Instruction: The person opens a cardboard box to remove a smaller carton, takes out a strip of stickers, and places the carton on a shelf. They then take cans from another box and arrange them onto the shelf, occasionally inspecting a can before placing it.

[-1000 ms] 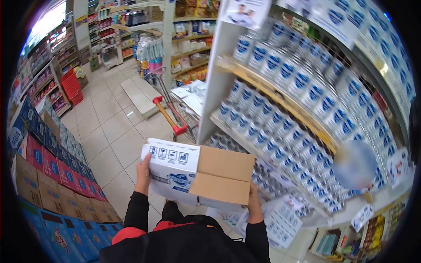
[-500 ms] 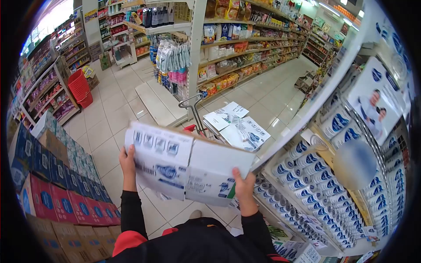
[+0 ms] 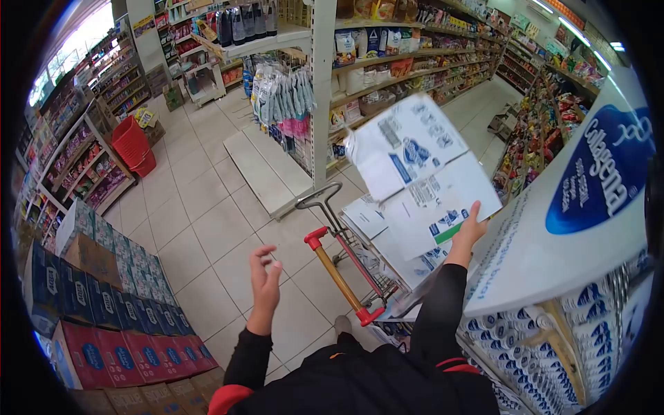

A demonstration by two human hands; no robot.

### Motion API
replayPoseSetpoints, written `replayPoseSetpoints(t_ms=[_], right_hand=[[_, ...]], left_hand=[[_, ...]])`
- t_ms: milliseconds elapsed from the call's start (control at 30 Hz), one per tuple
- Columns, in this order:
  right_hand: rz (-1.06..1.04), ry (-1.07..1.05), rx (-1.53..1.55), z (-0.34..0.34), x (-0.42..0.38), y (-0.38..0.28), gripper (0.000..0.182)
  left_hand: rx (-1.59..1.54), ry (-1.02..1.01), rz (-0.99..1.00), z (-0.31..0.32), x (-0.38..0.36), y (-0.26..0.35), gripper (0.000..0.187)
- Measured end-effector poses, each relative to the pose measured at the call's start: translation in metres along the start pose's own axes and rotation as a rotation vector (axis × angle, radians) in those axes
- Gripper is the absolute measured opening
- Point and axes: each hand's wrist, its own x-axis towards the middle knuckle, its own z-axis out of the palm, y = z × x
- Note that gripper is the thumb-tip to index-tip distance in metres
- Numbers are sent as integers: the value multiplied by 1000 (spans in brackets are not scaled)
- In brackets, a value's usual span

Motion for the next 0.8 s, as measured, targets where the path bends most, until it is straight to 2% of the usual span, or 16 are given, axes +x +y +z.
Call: replayPoseSetpoints(t_ms=[67, 100, 167, 200, 267, 433, 500, 533, 667, 733, 800], right_hand=[[21, 27, -65, -23, 33, 83, 42], [37, 53, -122, -33, 40, 110, 42], [232, -28, -104, -49, 38, 122, 46], [357, -27, -207, -56, 37, 118, 48], [426, -30, -251, -85, 60, 152, 47], [477, 2, -303, -127, 79, 172, 48], [431, 0, -636, -130, 79, 169, 48], [374, -88, -752, -129, 76, 165, 48], [389, -109, -728, -132, 83, 177, 46], [368, -180, -569, -127, 78, 175, 46], [336, -186, -563, -139, 80, 194, 45]], left_hand=[[-19, -49, -130, 11, -1, -23, 29], [-14, -47, -133, 15, -1, -28, 29], [-28, -34, -195, 19, -1, -37, 27], [-43, -13, -210, 19, -1, -42, 26], [-48, 18, -249, 15, -2, -52, 25], [-92, 112, -331, 5, -12, -74, 22], [-64, 138, -365, 1, -14, -79, 20], [-60, 140, -366, -1, -16, -82, 20], [-47, 150, -379, -4, -24, -92, 17], [-45, 147, -391, -3, -27, -96, 16], [-50, 161, -426, -3, -30, -99, 15]])
